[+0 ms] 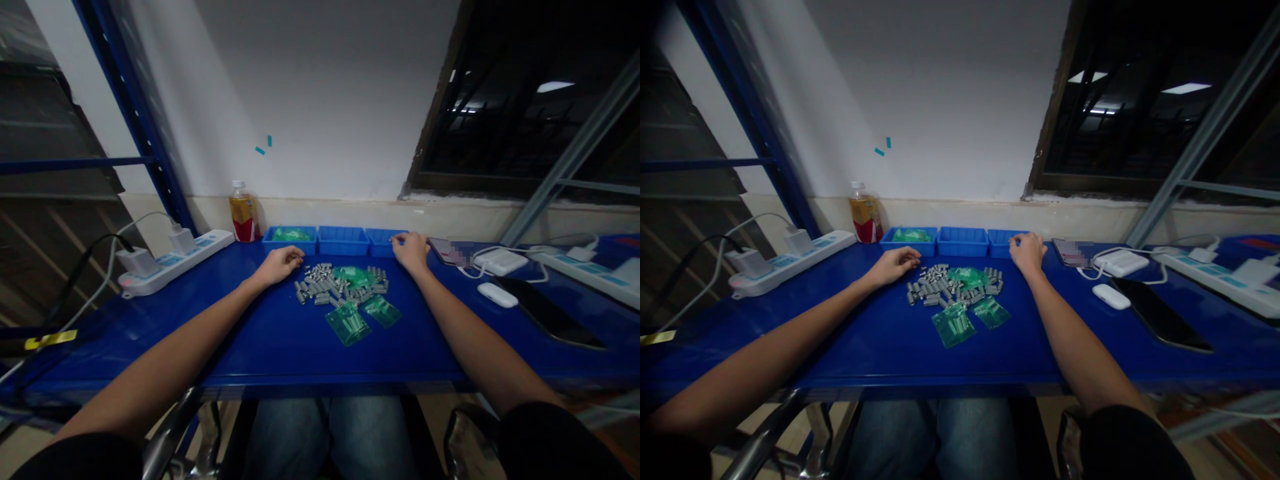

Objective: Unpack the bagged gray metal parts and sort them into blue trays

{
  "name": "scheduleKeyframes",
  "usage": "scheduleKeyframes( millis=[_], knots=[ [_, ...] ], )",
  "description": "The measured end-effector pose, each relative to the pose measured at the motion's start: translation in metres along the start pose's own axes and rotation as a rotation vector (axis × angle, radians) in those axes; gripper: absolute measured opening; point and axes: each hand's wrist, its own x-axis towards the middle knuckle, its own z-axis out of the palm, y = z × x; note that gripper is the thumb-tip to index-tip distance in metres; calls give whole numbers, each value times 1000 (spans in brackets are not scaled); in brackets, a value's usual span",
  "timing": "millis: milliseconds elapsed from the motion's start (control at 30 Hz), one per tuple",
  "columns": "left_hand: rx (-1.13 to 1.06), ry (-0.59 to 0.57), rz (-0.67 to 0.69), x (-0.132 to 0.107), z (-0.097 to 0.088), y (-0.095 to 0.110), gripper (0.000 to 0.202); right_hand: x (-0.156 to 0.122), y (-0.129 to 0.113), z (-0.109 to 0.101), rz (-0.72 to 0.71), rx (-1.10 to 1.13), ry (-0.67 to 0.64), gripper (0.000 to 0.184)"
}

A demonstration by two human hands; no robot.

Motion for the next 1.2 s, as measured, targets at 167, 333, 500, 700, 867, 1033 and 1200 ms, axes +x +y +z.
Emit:
scheduleKeyframes(
  millis=[167, 333, 500, 700, 867, 1033, 1200],
  knots=[
    [6, 67, -14, -1, 3, -1, 26, -3, -9, 0, -15, 14, -18, 30],
    [38, 33, -4, -1, 1, 11, 19, -11, -25, -7, -91, 37, -8, 32],
    [-148, 65, 17, -3, 10, 41, 31, -37, -70, -25, -414, 157, 17, 29],
    [-404, 81, 69, -7, 21, 70, 37, -83, -125, -37, -886, 263, -90, 19],
    [-381, 79, 76, -9, 23, 71, 29, -91, -128, -35, -869, 277, -82, 19],
    [-338, 70, 74, -12, 24, 73, 21, -90, -128, -33, -837, 278, -73, 18],
    [-230, 1, 120, -13, 19, 75, 27, -88, -129, -30, -777, 322, -85, 24]
  ],
)
